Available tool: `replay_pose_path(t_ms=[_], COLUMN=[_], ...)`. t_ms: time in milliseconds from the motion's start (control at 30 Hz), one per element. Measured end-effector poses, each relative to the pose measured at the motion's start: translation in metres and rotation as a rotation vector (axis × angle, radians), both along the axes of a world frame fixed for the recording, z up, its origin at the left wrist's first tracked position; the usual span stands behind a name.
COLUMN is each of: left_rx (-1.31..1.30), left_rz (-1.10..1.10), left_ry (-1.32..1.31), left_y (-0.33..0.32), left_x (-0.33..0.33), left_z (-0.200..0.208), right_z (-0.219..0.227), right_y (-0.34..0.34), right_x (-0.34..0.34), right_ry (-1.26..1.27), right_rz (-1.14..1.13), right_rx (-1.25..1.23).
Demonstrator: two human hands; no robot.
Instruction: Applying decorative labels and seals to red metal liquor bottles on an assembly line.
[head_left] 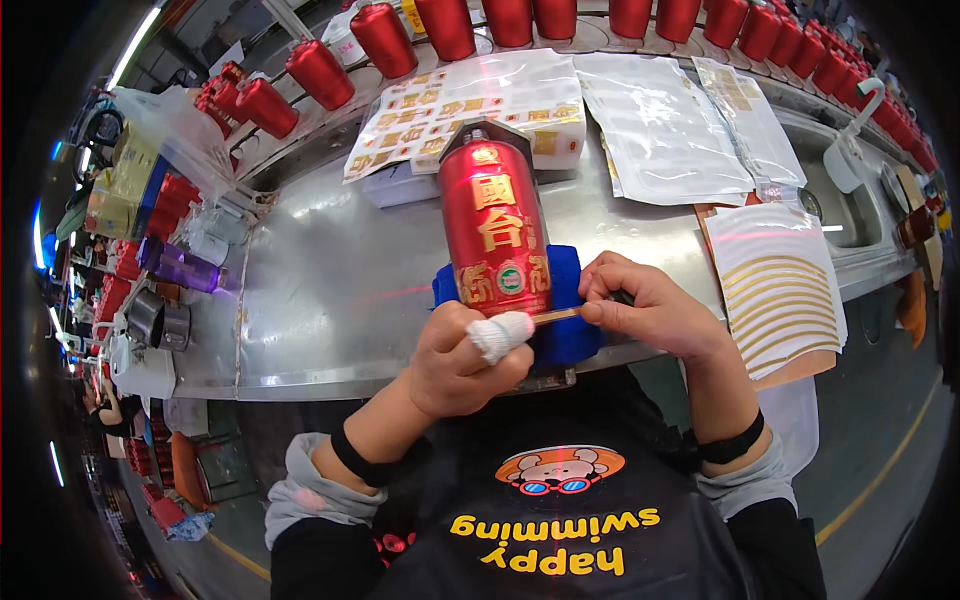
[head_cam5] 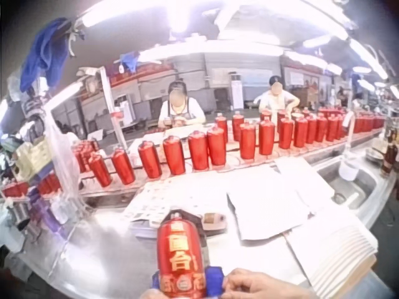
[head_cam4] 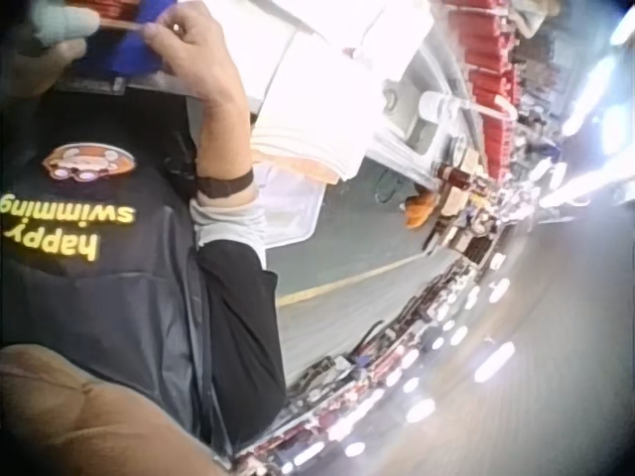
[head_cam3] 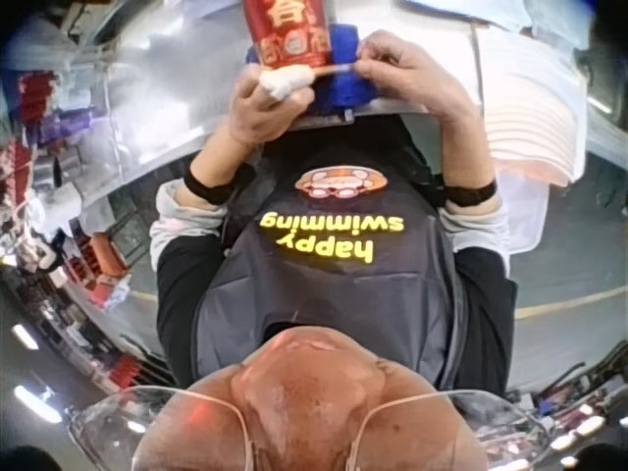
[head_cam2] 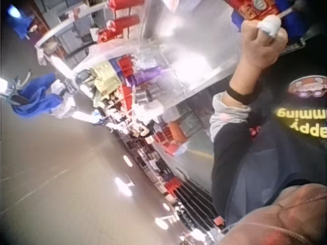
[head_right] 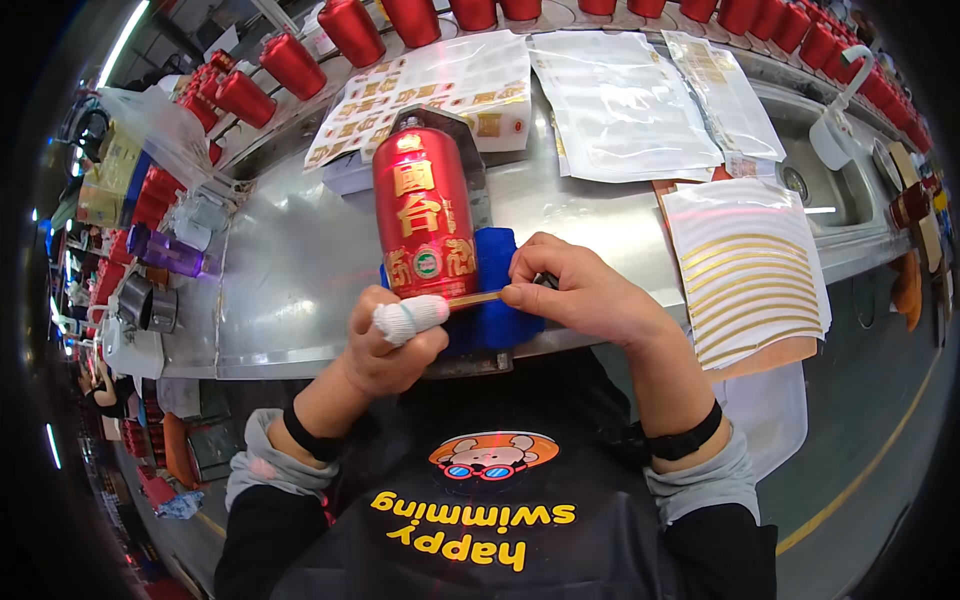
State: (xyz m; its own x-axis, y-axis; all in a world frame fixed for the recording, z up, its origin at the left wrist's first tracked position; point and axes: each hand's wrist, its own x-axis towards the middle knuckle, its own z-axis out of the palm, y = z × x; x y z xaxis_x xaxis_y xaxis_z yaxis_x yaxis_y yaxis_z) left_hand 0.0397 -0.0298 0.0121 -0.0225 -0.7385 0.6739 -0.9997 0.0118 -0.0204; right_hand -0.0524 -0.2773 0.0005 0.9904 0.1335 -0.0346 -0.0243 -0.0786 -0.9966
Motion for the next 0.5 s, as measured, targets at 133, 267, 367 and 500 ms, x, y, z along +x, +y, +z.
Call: replay_pose_path(t_ms=[133,267,367,500], left_rx=[-0.091,-0.028,0.028,0.0], left_rz=[0.128,0.093,0.009,-0.007], left_ry=[0.151,0.02,-0.04,-0.012], left_y=[0.012,0.004,-0.005,-0.002], left_x=[-0.007,-0.006,0.0,-0.002], left_z=[-0.019,-0.004,0.001,-0.001], right_z=[0.002,-0.001,-0.001,-0.003], right_y=[0.002,0.0,0.0,0.0], right_x=[0.005,0.003,0.002,0.001], right_ry=[-0.081,0.017,0.02,-0.071], right_rz=[0.034,0.024,0.007,0.008], right_rx=[-0.062,-0.033,-0.02,-0.056])
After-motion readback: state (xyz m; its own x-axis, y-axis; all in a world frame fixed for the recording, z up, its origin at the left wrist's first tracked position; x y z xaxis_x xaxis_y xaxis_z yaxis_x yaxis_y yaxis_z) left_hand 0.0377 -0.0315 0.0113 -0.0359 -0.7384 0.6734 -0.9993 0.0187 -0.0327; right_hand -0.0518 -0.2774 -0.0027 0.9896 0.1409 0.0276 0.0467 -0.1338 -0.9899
